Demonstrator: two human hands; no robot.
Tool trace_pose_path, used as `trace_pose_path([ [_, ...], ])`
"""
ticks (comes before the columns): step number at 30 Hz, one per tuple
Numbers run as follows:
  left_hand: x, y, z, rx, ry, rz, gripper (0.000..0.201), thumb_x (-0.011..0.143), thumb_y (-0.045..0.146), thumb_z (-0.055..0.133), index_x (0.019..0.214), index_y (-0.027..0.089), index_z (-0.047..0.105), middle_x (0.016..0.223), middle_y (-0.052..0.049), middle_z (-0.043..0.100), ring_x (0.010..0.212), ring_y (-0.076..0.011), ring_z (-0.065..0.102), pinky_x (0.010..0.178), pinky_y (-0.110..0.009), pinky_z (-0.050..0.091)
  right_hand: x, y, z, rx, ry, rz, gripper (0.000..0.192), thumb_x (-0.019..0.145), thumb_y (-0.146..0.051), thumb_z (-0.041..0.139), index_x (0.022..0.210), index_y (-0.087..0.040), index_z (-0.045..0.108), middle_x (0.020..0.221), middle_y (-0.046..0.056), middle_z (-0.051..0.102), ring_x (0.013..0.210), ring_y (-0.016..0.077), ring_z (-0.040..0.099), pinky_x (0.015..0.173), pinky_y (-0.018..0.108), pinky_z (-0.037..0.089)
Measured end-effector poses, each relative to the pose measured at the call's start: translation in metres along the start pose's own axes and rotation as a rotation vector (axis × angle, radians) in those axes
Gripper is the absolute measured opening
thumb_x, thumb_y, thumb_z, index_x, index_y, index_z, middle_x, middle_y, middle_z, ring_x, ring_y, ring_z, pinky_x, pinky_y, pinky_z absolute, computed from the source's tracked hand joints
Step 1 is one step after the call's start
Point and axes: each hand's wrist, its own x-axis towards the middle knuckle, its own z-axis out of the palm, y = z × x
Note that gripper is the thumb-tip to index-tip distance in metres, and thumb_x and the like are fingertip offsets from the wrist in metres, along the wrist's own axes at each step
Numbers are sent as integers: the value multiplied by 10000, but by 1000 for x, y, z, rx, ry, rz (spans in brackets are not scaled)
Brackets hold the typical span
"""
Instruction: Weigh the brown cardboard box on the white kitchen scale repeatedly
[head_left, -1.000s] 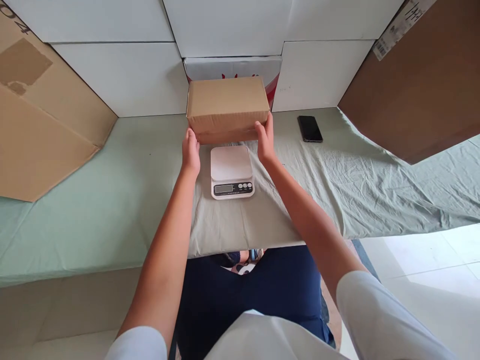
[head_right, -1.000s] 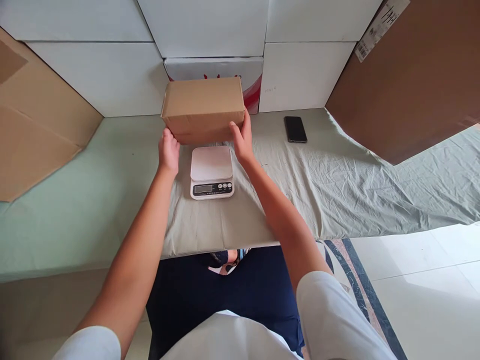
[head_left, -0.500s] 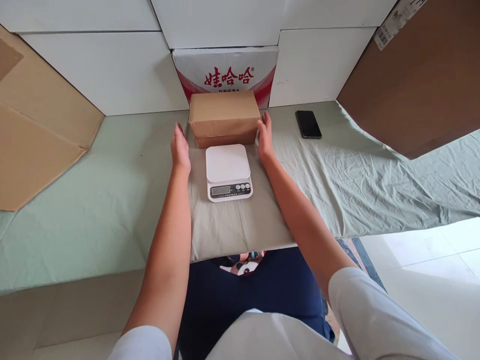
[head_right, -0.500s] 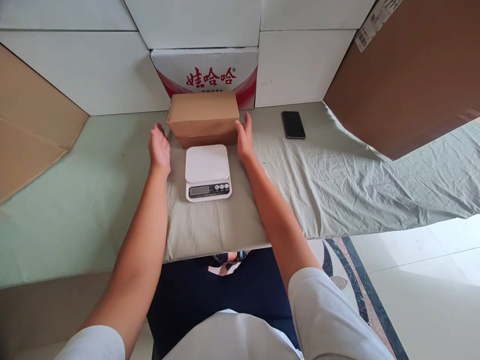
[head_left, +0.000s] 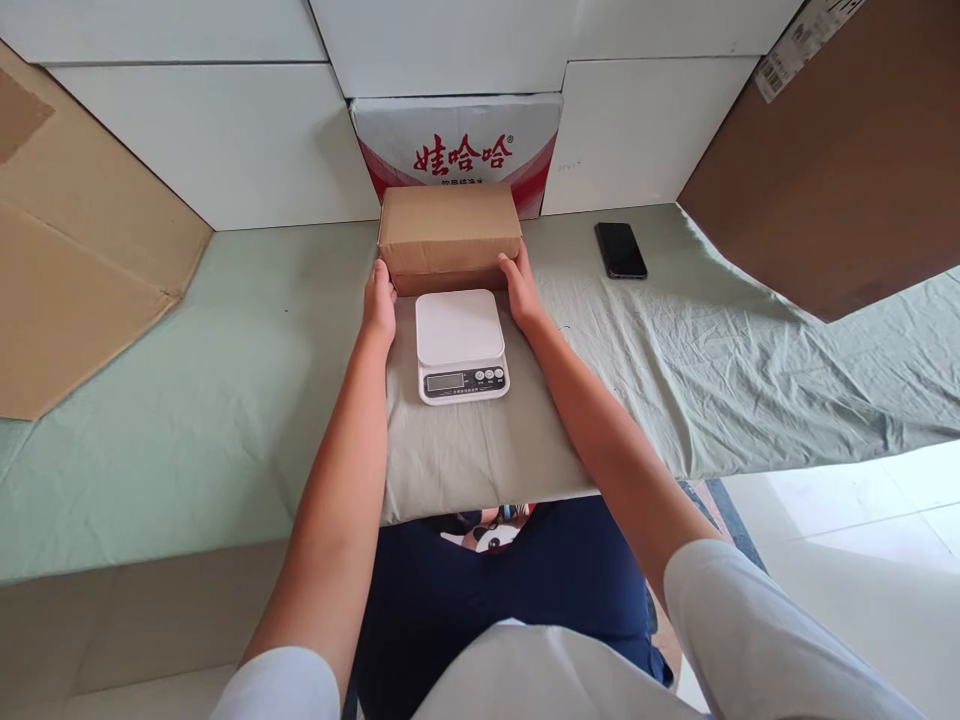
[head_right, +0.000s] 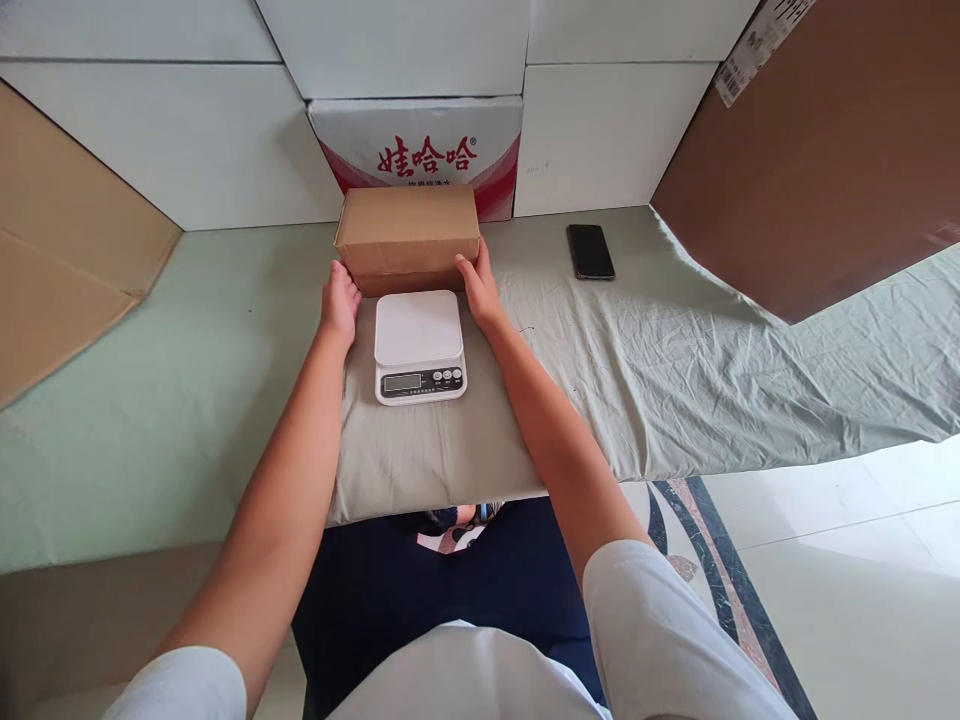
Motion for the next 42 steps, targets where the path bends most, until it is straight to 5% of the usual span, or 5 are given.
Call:
trace_pose_path([
  [5,2,1,-1,8,26,-13,868,799,876,518,1353,217,630,1585,-161,546,1536,-290,457,1275,-436,357,2,-2,1,14,0,18,884,833,-834,446,1491,-245,405,1620,70,487,1558,290,386,1362,475,254],
  [9,-9,34,0,56,22,82,851,786,884,527,1275,200,659,1496,-174,613,1505,-312,491,1263,-460,374,2,-23,-4,17,-33,-62,915,820,-861,458,1548,-322,327,1667,14,420,1590,294,331,1368,506,240],
  [15,-95,87,-1,145,16,305,654,938,749,456,1294,240,659,1361,-102,687,1427,-262,568,1242,-416,405,-59,-78,-19,-88,-99,-268,877,879,-761,538,1606,-381,228,1722,-3,299,1630,332,234,1369,558,212],
  [21,-151,76,-1,168,-30,293,749,919,783,430,1432,260,589,1448,-127,645,1473,-297,523,1220,-399,419,-112,-74,-19,30,-40,-194,737,920,-655,540,1570,-388,320,1660,15,395,1512,333,410,1296,582,345],
  [42,-144,54,-13,301,57,194,784,953,779,334,1406,197,599,1423,-152,662,1431,-279,569,1182,-409,461,-117,-62,-2,43,14,-62,730,884,-728,497,1488,-336,376,1603,58,438,1494,293,413,1287,542,369],
])
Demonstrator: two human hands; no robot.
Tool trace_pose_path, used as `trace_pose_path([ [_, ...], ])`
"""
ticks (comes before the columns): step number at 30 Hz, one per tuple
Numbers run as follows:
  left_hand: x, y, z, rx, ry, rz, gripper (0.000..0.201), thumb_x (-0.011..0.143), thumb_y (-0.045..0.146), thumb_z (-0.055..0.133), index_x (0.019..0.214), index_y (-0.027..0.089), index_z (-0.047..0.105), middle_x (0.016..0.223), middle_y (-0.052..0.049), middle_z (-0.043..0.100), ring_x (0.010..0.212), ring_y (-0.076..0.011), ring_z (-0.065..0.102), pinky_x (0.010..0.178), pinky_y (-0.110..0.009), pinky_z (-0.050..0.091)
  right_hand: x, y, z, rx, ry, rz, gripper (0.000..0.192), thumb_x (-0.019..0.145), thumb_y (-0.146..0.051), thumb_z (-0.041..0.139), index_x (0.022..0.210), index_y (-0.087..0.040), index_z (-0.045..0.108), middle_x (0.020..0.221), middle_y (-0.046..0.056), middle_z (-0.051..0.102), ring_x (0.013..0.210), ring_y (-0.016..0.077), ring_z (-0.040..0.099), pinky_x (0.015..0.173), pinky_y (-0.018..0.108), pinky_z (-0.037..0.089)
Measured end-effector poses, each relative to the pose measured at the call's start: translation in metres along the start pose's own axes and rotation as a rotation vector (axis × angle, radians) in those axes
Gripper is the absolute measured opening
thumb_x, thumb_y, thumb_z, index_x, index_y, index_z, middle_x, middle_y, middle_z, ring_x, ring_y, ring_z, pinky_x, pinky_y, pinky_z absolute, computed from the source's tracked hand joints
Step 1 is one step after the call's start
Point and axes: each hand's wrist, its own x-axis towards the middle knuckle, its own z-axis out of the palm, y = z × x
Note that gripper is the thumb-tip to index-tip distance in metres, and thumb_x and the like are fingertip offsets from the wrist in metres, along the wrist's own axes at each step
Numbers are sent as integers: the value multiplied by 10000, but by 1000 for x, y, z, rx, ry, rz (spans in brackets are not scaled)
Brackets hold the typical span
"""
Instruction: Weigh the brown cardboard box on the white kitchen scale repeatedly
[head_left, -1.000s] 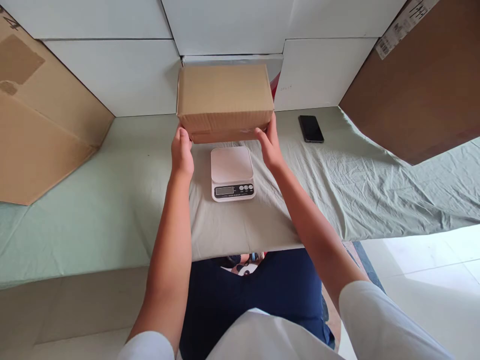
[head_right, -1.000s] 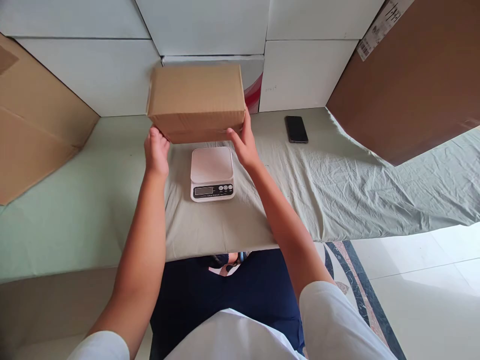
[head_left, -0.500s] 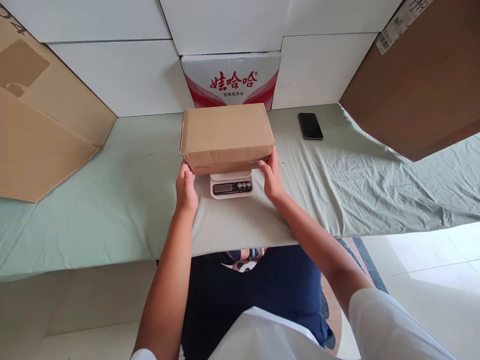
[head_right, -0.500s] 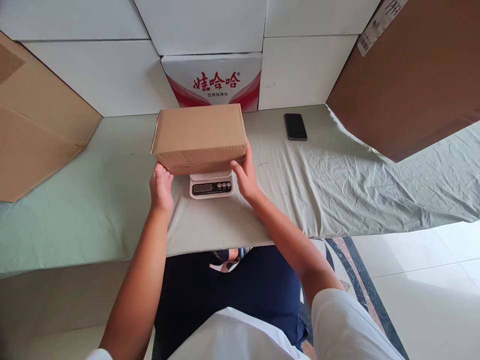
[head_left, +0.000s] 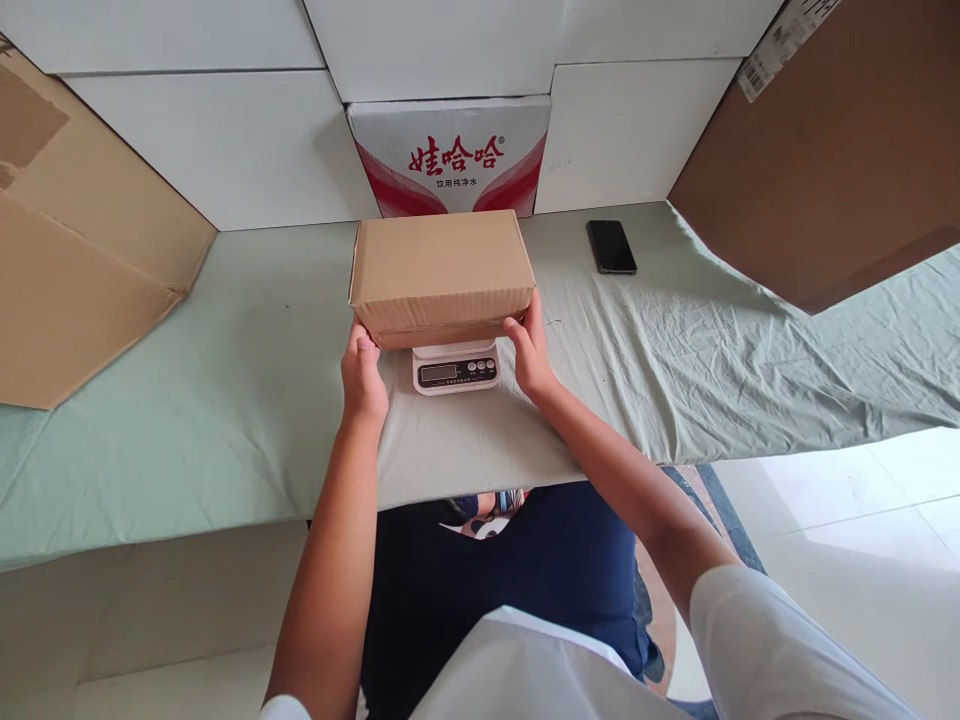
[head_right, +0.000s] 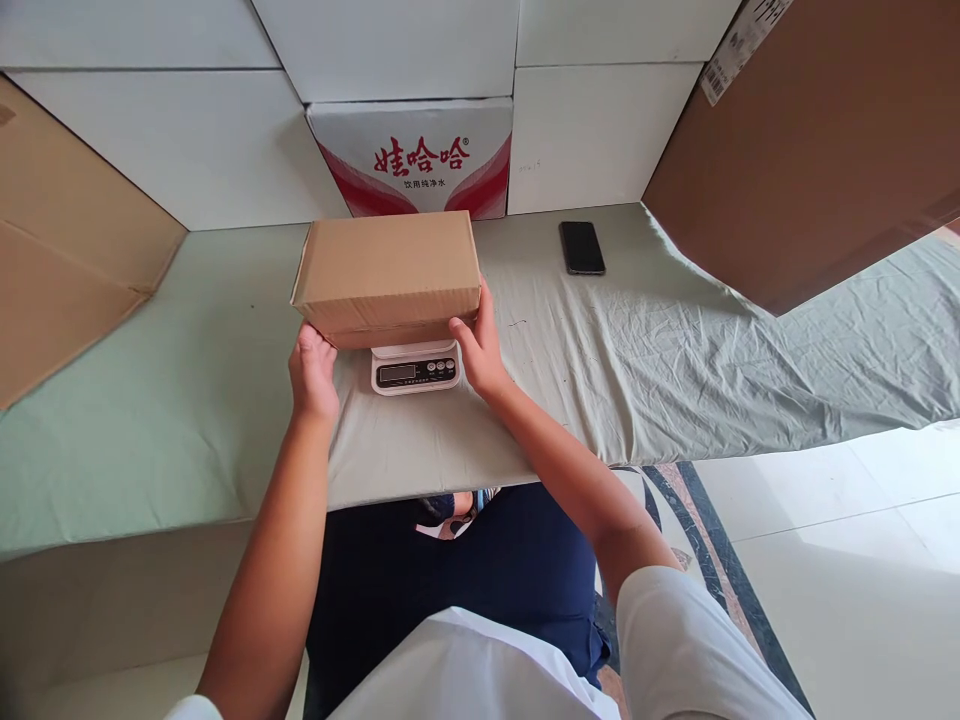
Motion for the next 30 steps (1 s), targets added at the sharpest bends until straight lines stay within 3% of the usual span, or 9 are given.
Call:
trace_pose_path([
  [8,1,10,2,-112,17,8,814,901,818,400,1468,261,575,1593,-124,540,1540,-268,450,1241,-360,393,5,6,-14,-8,68,61,821,895,-762,431,1588,-417,158,1761,-16,183,1664,284,146,1358,590,176],
  [12,2,12,3,-114,15,-17,825,889,829,403,1459,261,587,1570,-124,567,1530,-282,462,1232,-380,407,6,3,-16,-30,29,70,819,902,-758,420,1593,-392,180,1754,8,216,1646,288,197,1349,577,210],
  [16,1,11,5,-159,20,-54,805,880,838,407,1430,285,605,1552,-114,580,1506,-284,492,1227,-395,412,3,-3,-8,-20,6,42,782,894,-742,434,1562,-357,301,1690,33,349,1584,303,307,1332,558,277],
  [20,3,14,7,-178,10,-57,811,859,850,439,1379,259,634,1470,-138,637,1440,-300,560,1193,-418,448,4,-10,-3,-28,-26,4,757,906,-721,426,1553,-342,319,1616,57,439,1515,313,400,1299,555,341],
  [25,45,13,11,-219,-23,-7,795,837,857,478,1345,268,644,1489,-129,625,1489,-290,510,1241,-431,399,40,-5,-2,-45,7,-32,798,866,-764,447,1533,-339,336,1607,43,449,1530,302,375,1323,529,299],
  [30,110,-19,31,-278,14,-60,882,731,927,529,1273,245,668,1486,-137,622,1523,-288,469,1267,-428,358,101,30,7,-66,69,-60,846,867,-801,356,1559,-320,281,1574,52,470,1525,267,395,1308,482,327],
])
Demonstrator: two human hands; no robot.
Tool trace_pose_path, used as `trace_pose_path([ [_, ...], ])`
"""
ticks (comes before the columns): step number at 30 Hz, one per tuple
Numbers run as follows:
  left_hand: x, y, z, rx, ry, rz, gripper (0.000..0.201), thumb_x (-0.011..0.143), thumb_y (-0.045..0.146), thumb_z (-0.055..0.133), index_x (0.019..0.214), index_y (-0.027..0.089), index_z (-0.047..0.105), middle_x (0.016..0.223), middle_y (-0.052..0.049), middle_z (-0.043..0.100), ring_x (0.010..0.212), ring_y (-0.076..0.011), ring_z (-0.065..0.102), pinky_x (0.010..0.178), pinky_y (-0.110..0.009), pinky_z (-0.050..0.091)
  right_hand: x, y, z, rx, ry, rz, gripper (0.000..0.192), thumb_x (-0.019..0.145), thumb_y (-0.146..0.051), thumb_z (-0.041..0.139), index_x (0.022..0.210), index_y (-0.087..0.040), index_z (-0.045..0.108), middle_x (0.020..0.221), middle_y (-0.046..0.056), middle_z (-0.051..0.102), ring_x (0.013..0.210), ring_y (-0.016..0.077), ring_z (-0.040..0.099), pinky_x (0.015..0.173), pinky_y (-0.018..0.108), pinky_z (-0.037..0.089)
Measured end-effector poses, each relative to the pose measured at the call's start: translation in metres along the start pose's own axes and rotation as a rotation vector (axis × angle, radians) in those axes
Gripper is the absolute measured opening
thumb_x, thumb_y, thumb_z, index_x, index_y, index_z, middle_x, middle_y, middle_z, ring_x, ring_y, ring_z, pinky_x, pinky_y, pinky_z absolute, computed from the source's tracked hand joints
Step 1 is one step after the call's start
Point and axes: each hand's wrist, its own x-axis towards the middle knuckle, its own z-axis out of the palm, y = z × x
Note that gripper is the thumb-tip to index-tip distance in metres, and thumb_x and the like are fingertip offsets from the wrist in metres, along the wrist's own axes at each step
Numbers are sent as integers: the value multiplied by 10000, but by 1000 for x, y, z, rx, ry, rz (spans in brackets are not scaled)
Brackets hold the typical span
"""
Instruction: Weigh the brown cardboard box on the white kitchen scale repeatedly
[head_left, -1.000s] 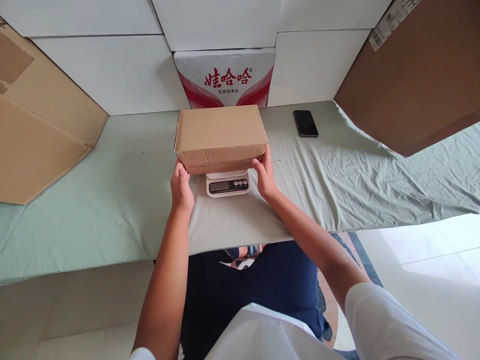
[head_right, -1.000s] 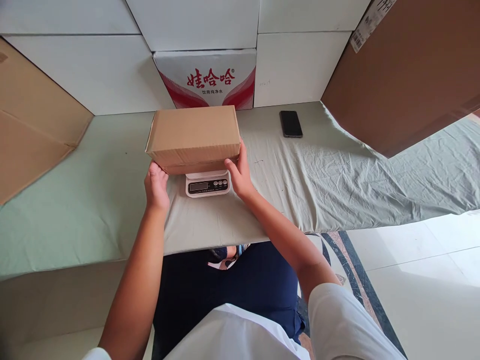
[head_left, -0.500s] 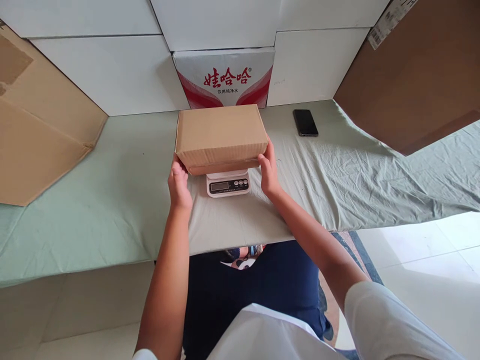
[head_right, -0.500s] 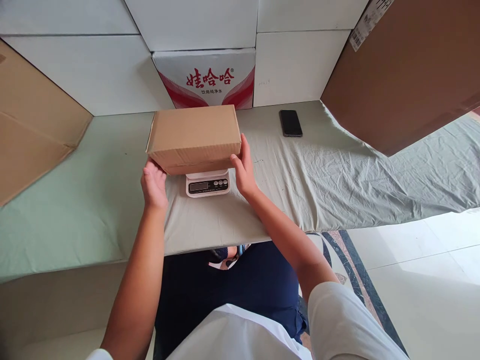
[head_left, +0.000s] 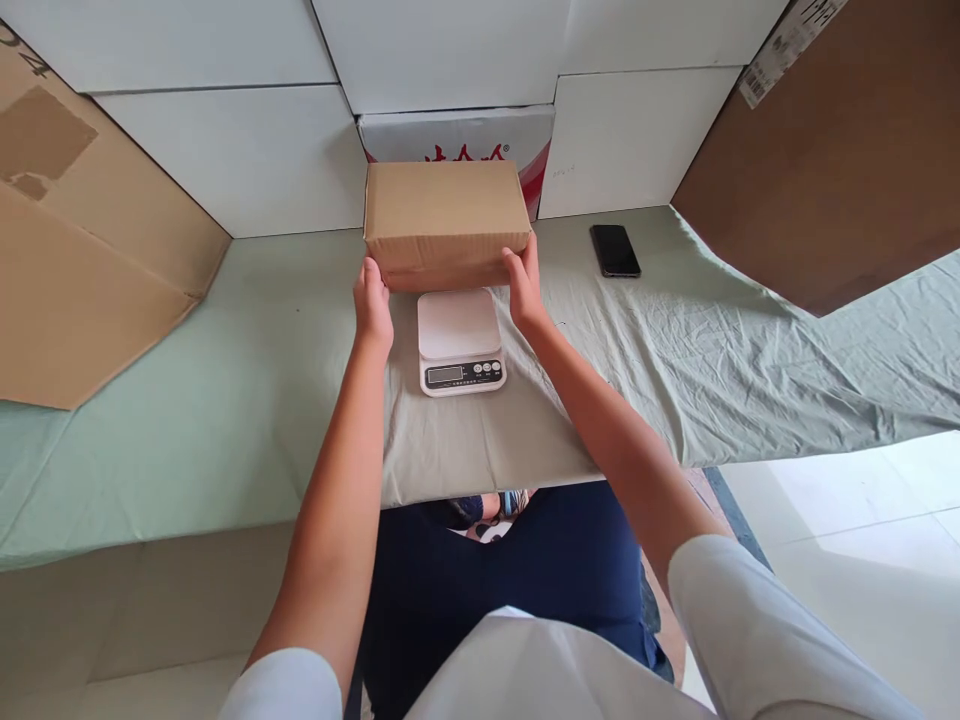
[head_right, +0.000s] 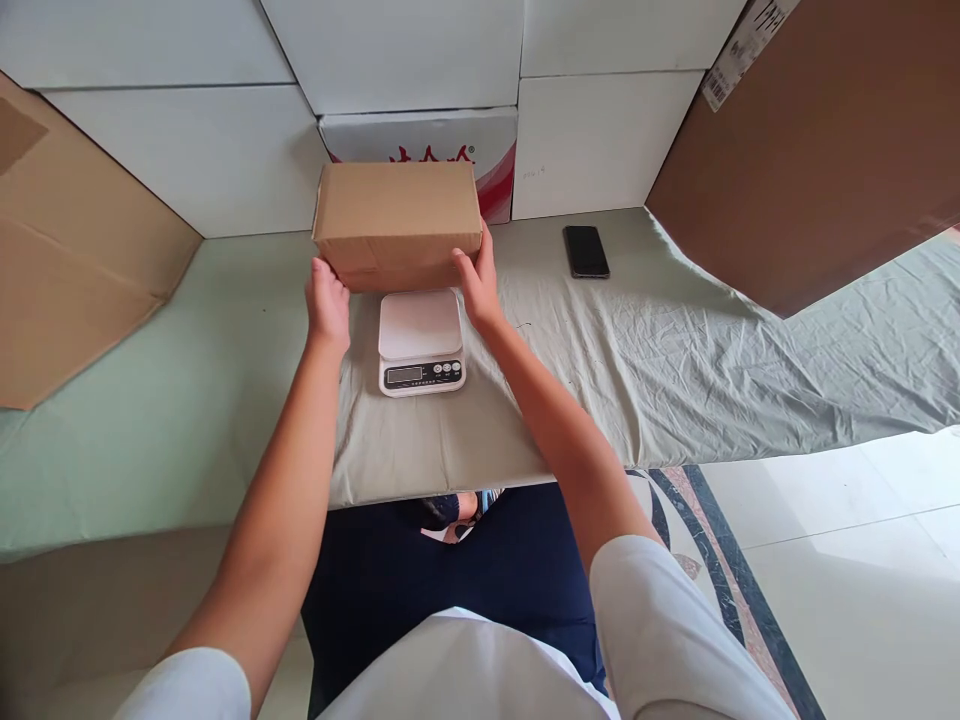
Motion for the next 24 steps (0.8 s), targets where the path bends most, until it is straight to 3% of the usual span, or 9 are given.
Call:
trace_pose_path([
  [3,20,-30,5,-24,35,-31,900,738,925,522,1295,229,645,1512,-154,599,1534,-282,456,1267,-416,353,19,25,7,1,69,46,876,861,-795,352,1567,-281,270,1574,64,484,1493,257,442,1300,462,344],
  [8,19,-60,6,-3,89,-141,978,727,917,535,1380,190,591,1580,-201,533,1523,-290,473,1254,-442,377,19,45,8,64,94,125,882,796,-772,498,1483,-225,418,1539,101,544,1444,272,501,1297,471,358],
  [12,14,-55,1,9,62,-154,1000,751,907,513,1429,174,568,1617,-219,488,1541,-295,449,1276,-458,347,15,47,3,55,55,183,872,796,-746,521,1480,-215,416,1616,114,474,1509,286,443,1326,509,300],
  [16,14,-36,-19,-14,99,-113,888,860,844,415,1527,262,480,1766,-109,223,1651,-229,183,1344,-451,175,18,54,-12,79,97,287,1021,759,-808,496,1561,-217,275,1744,108,260,1648,252,230,1365,495,211],
  [18,15,-30,-29,-8,98,-104,867,881,837,363,1546,289,455,1782,-71,162,1657,-211,116,1349,-447,152,19,60,-21,69,103,309,1060,748,-834,494,1578,-222,249,1757,111,228,1665,250,192,1366,507,196],
  [21,16,-33,-29,10,62,-131,932,850,876,359,1534,255,482,1767,-113,213,1647,-250,171,1339,-458,195,16,64,-27,45,40,321,991,783,-826,479,1566,-246,297,1746,95,277,1654,244,239,1360,530,208],
  [24,15,-46,-14,6,-3,-161,949,814,903,409,1460,225,565,1682,-169,407,1598,-291,338,1300,-472,308,9,58,-24,34,-20,269,888,810,-811,460,1514,-273,392,1703,55,382,1622,230,309,1359,514,238],
])
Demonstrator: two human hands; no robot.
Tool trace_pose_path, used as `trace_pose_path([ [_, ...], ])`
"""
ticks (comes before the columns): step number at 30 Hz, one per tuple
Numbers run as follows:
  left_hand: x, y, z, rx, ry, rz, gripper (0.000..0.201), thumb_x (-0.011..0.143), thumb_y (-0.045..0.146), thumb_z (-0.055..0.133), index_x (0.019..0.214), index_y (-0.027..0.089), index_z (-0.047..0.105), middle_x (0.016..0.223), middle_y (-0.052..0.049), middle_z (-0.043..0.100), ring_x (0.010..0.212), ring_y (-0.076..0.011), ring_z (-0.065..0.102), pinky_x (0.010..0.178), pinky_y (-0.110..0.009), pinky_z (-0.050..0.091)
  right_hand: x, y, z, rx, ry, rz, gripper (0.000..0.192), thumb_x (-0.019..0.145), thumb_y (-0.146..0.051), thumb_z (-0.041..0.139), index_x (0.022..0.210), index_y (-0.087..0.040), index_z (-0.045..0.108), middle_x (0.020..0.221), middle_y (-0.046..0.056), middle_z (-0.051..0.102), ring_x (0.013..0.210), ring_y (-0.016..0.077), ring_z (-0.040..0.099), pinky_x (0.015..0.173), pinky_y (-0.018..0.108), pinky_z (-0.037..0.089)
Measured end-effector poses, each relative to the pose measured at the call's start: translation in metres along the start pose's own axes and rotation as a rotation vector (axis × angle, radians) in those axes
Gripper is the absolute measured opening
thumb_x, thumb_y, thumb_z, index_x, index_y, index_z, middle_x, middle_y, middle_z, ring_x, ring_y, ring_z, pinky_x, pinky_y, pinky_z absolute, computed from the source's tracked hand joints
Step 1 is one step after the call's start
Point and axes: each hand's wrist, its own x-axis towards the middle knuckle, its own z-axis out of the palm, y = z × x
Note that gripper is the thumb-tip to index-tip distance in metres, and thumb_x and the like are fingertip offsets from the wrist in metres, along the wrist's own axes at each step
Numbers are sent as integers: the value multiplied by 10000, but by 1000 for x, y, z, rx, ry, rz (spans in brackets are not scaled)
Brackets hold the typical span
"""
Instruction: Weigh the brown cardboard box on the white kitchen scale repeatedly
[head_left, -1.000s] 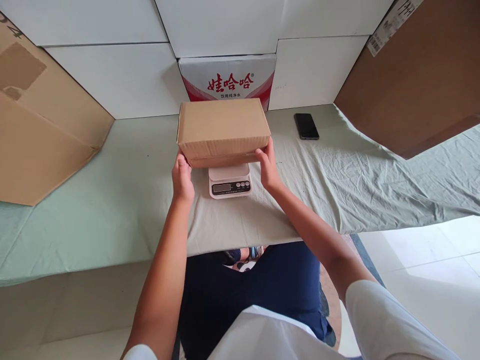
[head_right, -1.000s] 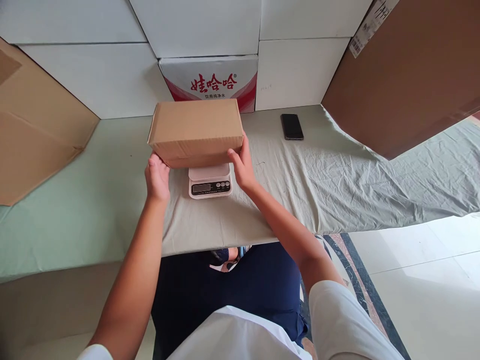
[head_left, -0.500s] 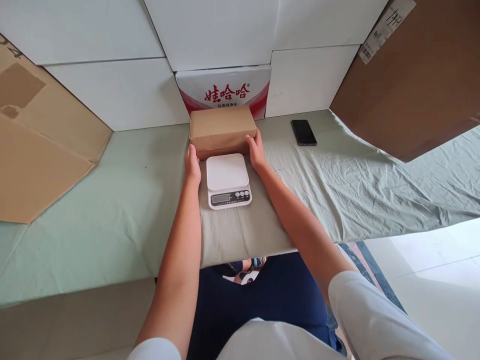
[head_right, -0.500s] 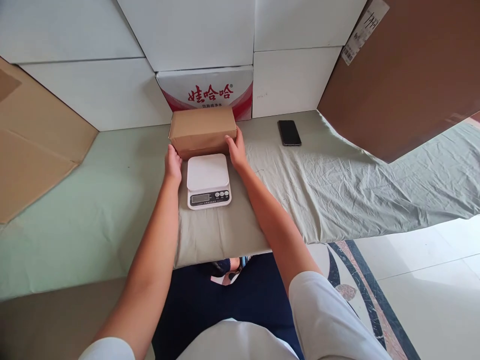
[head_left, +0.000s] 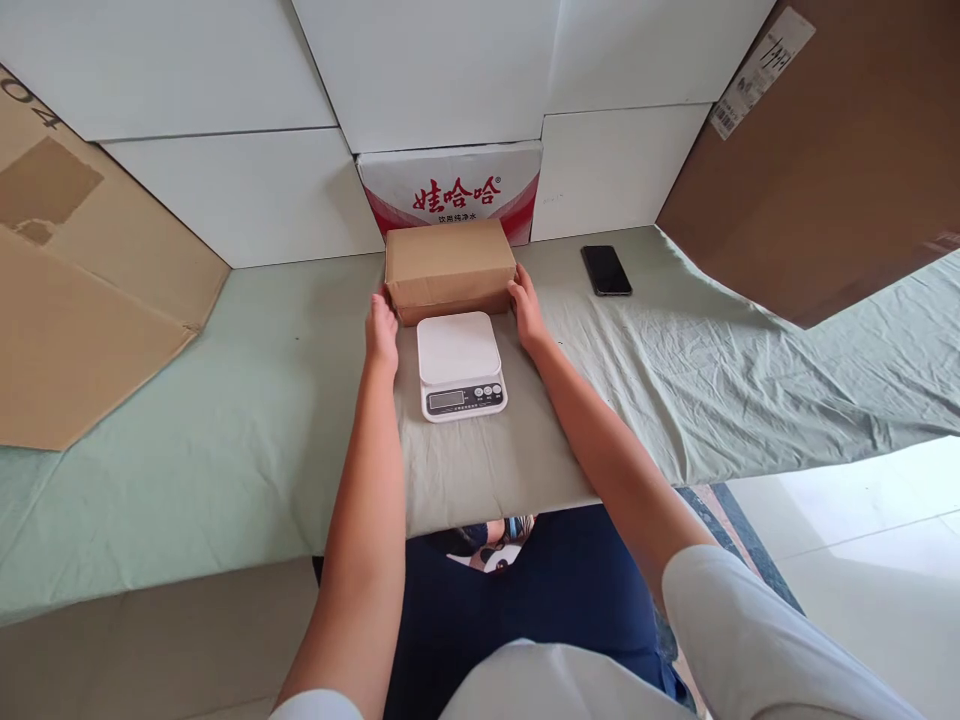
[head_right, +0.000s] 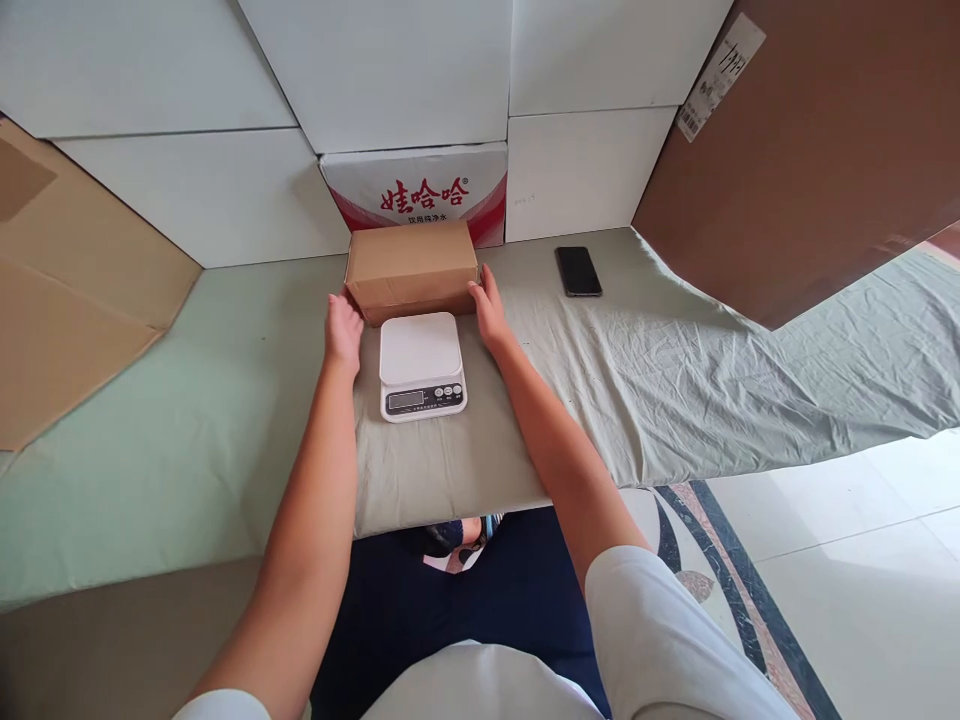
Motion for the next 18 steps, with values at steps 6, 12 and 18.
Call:
trace_pose_path([
  [6,6,-6,15,14,49,-21,898,777,898,509,1330,203,641,1531,-199,587,1507,-310,495,1253,-482,384,-14,-24,17,-47,-63,-87,906,778,-806,544,1481,-249,419,1622,87,485,1527,302,418,1347,527,267],
  [12,-29,50,5,44,-25,188,854,836,881,438,1390,256,615,1537,-142,585,1524,-286,475,1269,-437,364,-37,-74,13,-83,-115,-296,914,830,-830,504,1561,-330,276,1690,44,356,1583,294,321,1362,526,240],
  [18,-122,70,3,39,36,176,799,860,859,428,1374,281,627,1514,-128,607,1501,-301,501,1236,-442,403,-112,-85,-2,-203,-111,-335,805,894,-755,502,1562,-350,304,1600,89,395,1505,348,366,1280,609,337],
])
